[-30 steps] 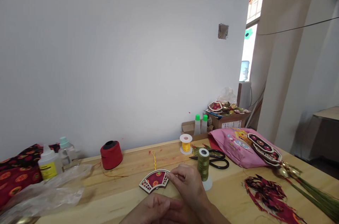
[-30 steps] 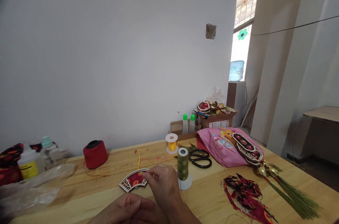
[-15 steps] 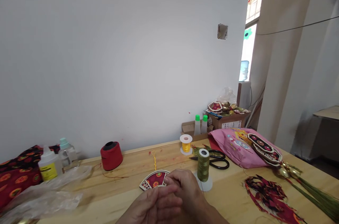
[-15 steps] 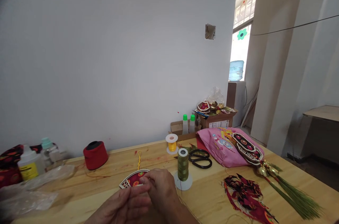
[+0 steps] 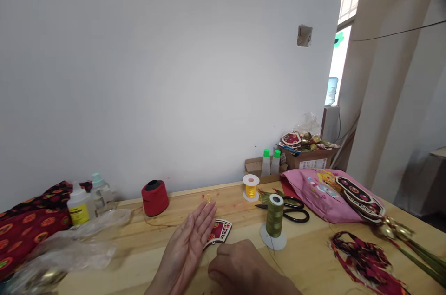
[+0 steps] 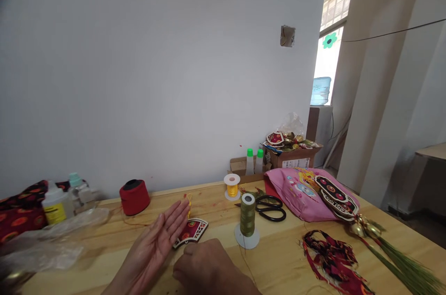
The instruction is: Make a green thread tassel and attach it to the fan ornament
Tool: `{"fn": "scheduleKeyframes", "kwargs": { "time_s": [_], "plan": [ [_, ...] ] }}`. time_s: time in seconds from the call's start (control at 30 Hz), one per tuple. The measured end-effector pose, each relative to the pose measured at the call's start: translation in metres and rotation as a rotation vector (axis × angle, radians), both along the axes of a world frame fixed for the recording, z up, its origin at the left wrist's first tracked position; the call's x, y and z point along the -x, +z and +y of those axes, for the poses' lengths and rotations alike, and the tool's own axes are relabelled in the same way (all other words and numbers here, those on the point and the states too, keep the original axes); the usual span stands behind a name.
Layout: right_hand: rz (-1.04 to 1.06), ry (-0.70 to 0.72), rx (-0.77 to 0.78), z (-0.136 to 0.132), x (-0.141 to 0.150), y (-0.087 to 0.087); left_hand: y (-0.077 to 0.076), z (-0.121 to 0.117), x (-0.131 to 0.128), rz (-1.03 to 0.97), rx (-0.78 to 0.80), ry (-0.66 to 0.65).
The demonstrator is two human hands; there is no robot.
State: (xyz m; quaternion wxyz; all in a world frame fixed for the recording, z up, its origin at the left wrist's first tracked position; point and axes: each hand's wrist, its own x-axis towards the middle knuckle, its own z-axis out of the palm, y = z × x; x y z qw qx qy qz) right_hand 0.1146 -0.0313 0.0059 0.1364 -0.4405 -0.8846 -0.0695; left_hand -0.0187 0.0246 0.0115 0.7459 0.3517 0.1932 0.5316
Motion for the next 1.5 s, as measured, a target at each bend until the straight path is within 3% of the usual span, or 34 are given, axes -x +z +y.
{"fn": "scheduleKeyframes", "kwargs": {
  "time_s": [0.13,0.3,0.43,0.63,0.93,1.13,1.27,1.33,1.43,1.5],
  "plan": [
    [0.065,0.027,-0.129,-0.004,-0.002,0.002,0.001,-0.004,-0.004,0.016,0.091,-0.064],
    [0.378,0.075,-0.179,-0.007,-0.008,0.008,-0.002,-0.016,-0.008,0.104,0.12,-0.275],
    [0.576,0.009,-0.147,-0.003,-0.015,0.006,0.004,-0.028,-0.011,0.165,0.099,-0.442],
    [0.654,-0.209,-0.073,0.003,-0.02,0.007,0.008,-0.029,-0.009,0.231,0.083,-0.618],
    [0.871,-0.148,0.121,0.005,-0.018,0.004,0.0,-0.033,-0.008,0.242,0.071,-0.765],
    [1.017,-0.134,0.234,0.007,-0.015,0.001,0.002,-0.035,-0.007,0.229,0.093,-0.767],
    [1.105,-0.143,0.218,0.004,-0.015,0.01,0.001,-0.03,-0.006,0.218,0.086,-0.729],
    [1.186,-0.115,0.197,0.002,-0.016,0.015,-0.002,-0.023,-0.005,0.155,0.102,-0.603],
    [1.235,-0.11,0.196,0.001,-0.016,0.016,-0.005,-0.008,-0.001,-0.016,0.08,-0.31],
    [1.135,-0.199,0.205,0.002,-0.016,0.014,-0.005,0.001,0.004,-0.171,0.012,-0.256]
  ]
}}
